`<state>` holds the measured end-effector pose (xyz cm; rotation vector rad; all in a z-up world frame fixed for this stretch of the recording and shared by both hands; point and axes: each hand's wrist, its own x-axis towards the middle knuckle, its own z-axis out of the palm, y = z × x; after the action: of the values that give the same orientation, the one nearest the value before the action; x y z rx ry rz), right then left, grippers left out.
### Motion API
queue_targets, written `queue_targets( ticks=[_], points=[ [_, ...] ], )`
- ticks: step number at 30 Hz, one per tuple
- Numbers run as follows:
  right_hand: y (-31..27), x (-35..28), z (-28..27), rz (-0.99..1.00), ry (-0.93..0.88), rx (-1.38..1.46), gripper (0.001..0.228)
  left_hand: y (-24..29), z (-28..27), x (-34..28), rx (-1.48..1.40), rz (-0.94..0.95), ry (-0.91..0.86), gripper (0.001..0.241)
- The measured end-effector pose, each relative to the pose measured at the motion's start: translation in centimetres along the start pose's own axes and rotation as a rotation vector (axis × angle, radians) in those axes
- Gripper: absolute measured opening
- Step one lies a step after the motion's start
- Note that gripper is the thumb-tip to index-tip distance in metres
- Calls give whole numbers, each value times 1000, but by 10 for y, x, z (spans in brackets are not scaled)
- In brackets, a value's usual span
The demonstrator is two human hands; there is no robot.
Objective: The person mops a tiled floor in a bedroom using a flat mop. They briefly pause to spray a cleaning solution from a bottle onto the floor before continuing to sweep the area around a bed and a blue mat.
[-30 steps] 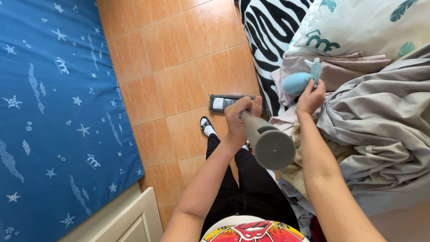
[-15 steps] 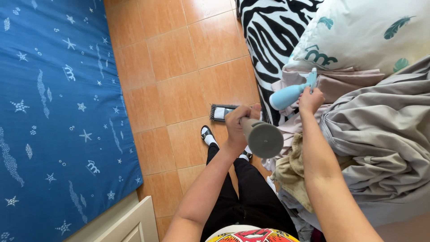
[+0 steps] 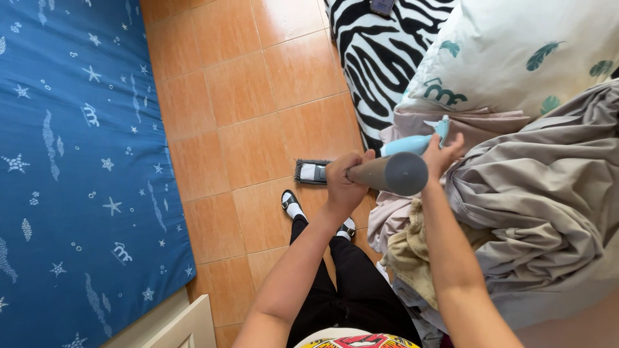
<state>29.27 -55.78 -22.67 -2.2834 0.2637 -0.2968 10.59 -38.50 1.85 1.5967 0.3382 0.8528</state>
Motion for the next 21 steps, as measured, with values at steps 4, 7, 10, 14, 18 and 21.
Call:
queue_targets(
  ticks=[4, 7, 10, 14, 18, 21],
  points=[
    [-180, -58, -113, -70, -372, 823, 61, 2, 1, -2, 106, 8, -3, 39],
    [-295, -106, -219, -331, -759, 1234, 79, 10, -6, -7, 176, 89, -116, 25],
    [-344, -129, -258, -561, -1032, 1304, 90, 3, -15, -10, 179, 234, -113, 6],
    [-359, -144, -250, -491, -1079, 1331, 65, 16, -39, -1, 212, 344, -59, 22],
    [-378, -155, -231, -526, -1074, 1339, 65, 1, -59, 25, 294, 452, 37, 28],
    [-401, -163, -214, -638, -1058, 1338, 64, -29, -83, 55, 273, 462, 8, 30]
  ],
)
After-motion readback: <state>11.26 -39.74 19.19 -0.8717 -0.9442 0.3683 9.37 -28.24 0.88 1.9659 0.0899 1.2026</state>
